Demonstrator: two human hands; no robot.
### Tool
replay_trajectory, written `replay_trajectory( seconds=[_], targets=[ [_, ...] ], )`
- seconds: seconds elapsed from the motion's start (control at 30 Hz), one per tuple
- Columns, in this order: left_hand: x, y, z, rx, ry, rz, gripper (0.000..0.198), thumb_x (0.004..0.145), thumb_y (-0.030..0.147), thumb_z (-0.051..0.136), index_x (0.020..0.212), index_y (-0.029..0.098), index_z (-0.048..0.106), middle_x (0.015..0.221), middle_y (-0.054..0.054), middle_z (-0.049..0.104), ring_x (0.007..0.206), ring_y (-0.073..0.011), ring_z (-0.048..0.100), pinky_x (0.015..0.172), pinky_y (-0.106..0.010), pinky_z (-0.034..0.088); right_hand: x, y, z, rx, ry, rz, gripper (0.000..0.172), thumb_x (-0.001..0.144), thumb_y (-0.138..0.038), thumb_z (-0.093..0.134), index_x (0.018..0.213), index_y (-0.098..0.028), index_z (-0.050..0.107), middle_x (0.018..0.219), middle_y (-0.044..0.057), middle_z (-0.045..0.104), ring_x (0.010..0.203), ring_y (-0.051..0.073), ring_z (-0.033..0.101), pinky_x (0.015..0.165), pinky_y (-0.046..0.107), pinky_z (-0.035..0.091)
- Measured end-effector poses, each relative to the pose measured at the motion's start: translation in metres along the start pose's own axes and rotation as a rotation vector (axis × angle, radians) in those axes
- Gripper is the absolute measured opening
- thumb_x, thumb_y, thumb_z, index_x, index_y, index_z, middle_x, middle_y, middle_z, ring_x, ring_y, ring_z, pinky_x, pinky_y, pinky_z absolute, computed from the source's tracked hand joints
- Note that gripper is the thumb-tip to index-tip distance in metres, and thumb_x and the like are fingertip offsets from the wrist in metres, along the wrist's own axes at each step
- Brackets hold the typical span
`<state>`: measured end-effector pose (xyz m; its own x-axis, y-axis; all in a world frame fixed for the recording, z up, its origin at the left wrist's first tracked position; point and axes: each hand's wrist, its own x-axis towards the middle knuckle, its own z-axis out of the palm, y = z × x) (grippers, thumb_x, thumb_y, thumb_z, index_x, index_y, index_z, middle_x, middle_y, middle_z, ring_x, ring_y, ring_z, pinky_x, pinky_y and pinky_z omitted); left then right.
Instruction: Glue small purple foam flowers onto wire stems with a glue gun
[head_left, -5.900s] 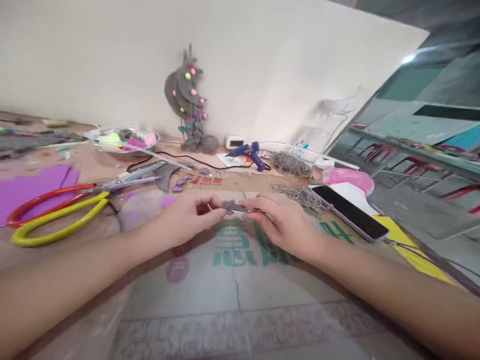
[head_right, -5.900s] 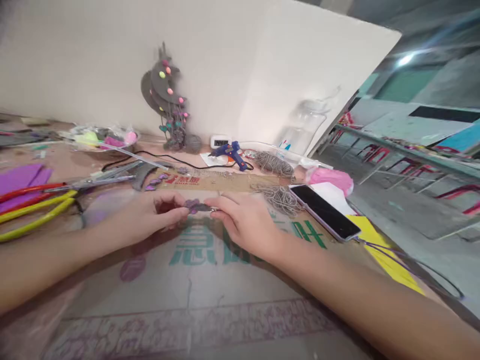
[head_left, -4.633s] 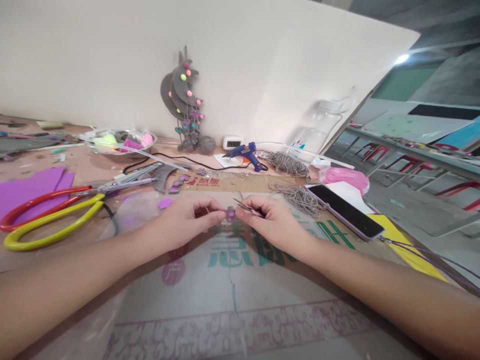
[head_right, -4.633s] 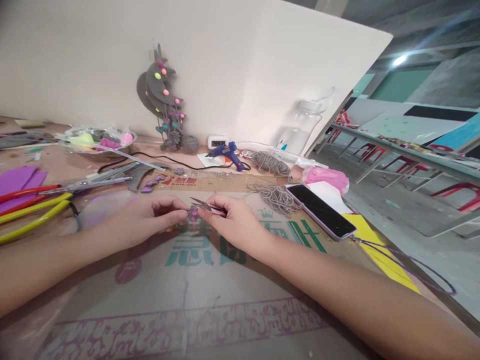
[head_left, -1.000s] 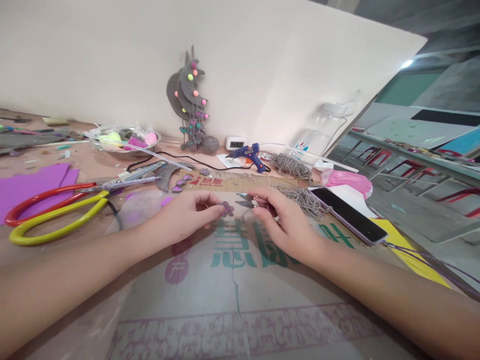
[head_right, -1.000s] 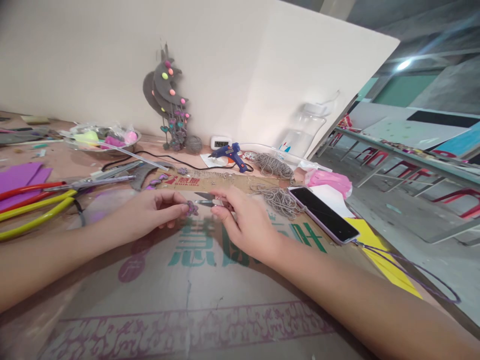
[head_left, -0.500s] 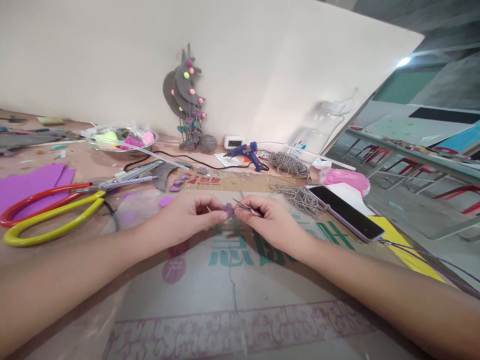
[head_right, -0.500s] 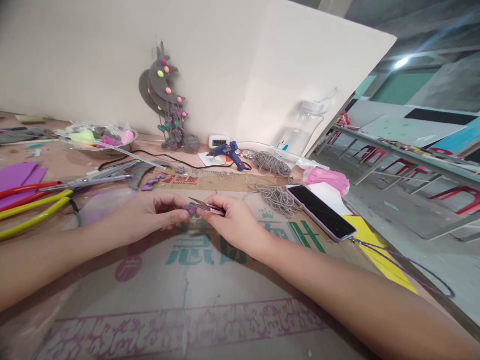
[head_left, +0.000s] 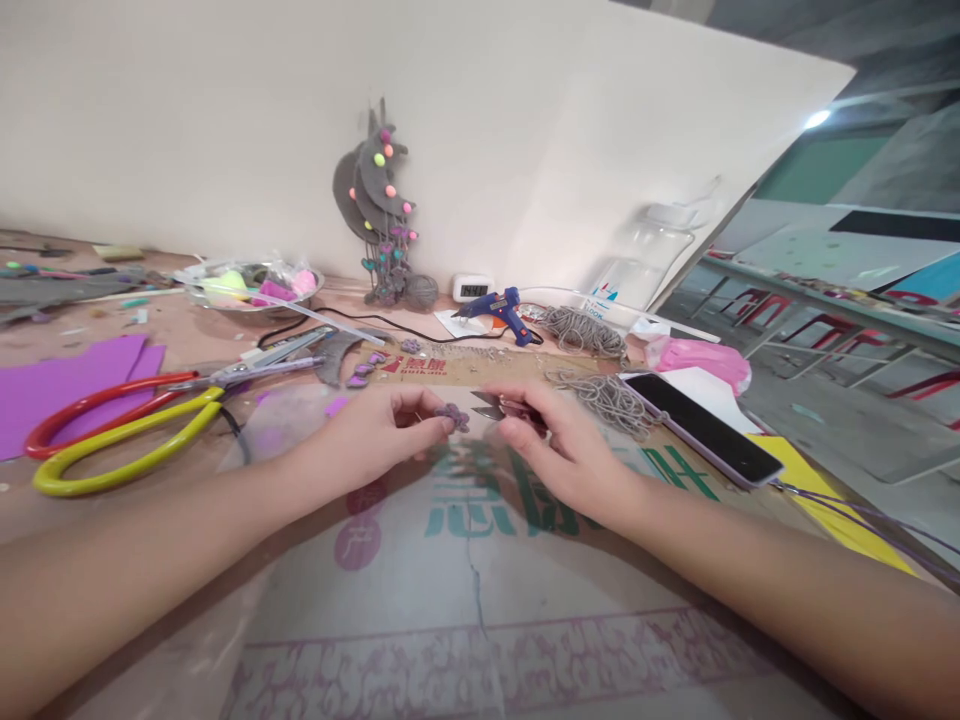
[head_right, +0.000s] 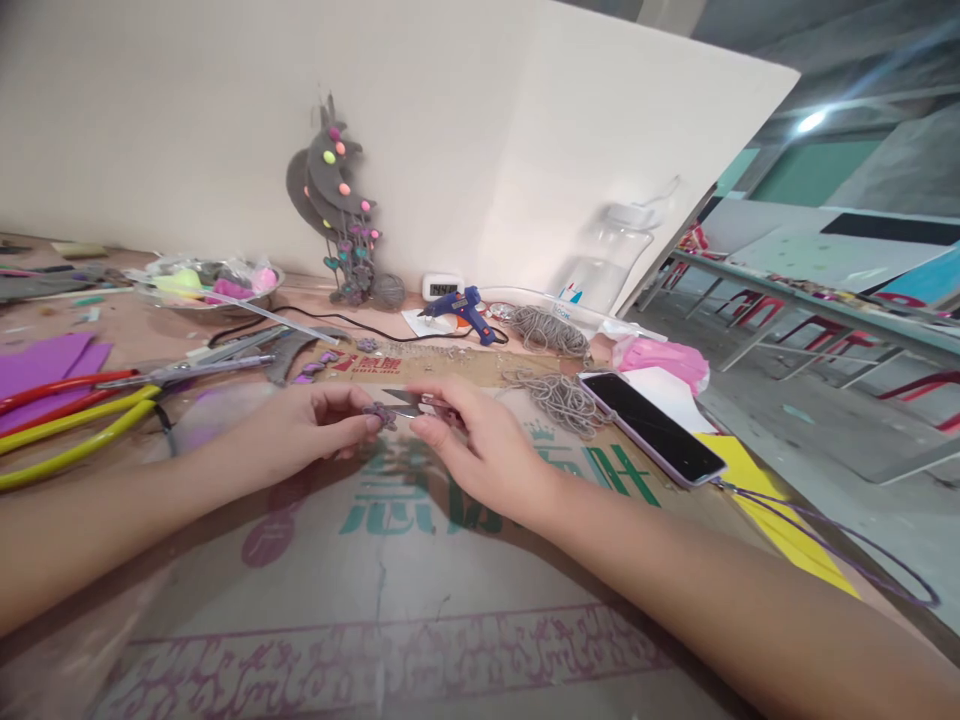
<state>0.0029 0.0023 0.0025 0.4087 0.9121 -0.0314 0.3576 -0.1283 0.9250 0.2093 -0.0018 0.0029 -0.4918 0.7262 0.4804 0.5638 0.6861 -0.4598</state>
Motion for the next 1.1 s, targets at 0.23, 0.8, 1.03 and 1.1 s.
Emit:
replay_trajectory(
  seconds=[0.23,0.8,1.03,1.1],
  targets=[
    [0.001,0.002,-0.002,-0.056,0.011,-0.028,0.012,0.076,0.027,0.054,0.073,0.016,0.057,0.053,0.006,0.049,0.042,-0.0046,0.039,0.039,-0.016,0.027,-0.003,0.006,-0.014,-0.490,-0.043,-0.315,0.031,0.088,-0.022,0.044,0.117,-0.017,0.054,0.084,0.006,0.059,0.074,0.016,0.051,0.066,0.028,0.041],
    [0.002,-0.001,-0.003,0.006,0.004,-0.020,0.017,0.075,0.032,0.052,0.077,0.017,0.061,0.053,0.005,0.049,0.043,-0.0068,0.041,0.040,-0.017,0.027,-0.003,0.013,-0.015,-0.686,-0.061,-0.352,0.033,0.087,-0.017,0.044,0.118,-0.021,0.055,0.083,0.004,0.059,0.072,0.015,0.048,0.064,0.028,0.036],
    [0.000,0.000,-0.003,-0.004,-0.004,-0.028,0.015,0.074,0.031,0.052,0.073,0.017,0.059,0.053,0.005,0.049,0.044,-0.0064,0.040,0.040,-0.017,0.027,-0.003,0.013,-0.015,-0.710,-0.094,-0.368,0.033,0.088,-0.019,0.045,0.119,-0.020,0.054,0.083,0.004,0.059,0.073,0.015,0.047,0.065,0.028,0.036],
    [0.000,0.000,-0.003,-0.016,-0.013,-0.032,0.015,0.074,0.031,0.052,0.070,0.017,0.057,0.053,0.005,0.049,0.043,-0.0065,0.040,0.040,-0.017,0.027,-0.003,0.012,-0.016,-0.727,-0.082,-0.394,0.032,0.088,-0.020,0.044,0.118,-0.020,0.055,0.082,0.004,0.059,0.072,0.015,0.048,0.065,0.029,0.036]
  ],
)
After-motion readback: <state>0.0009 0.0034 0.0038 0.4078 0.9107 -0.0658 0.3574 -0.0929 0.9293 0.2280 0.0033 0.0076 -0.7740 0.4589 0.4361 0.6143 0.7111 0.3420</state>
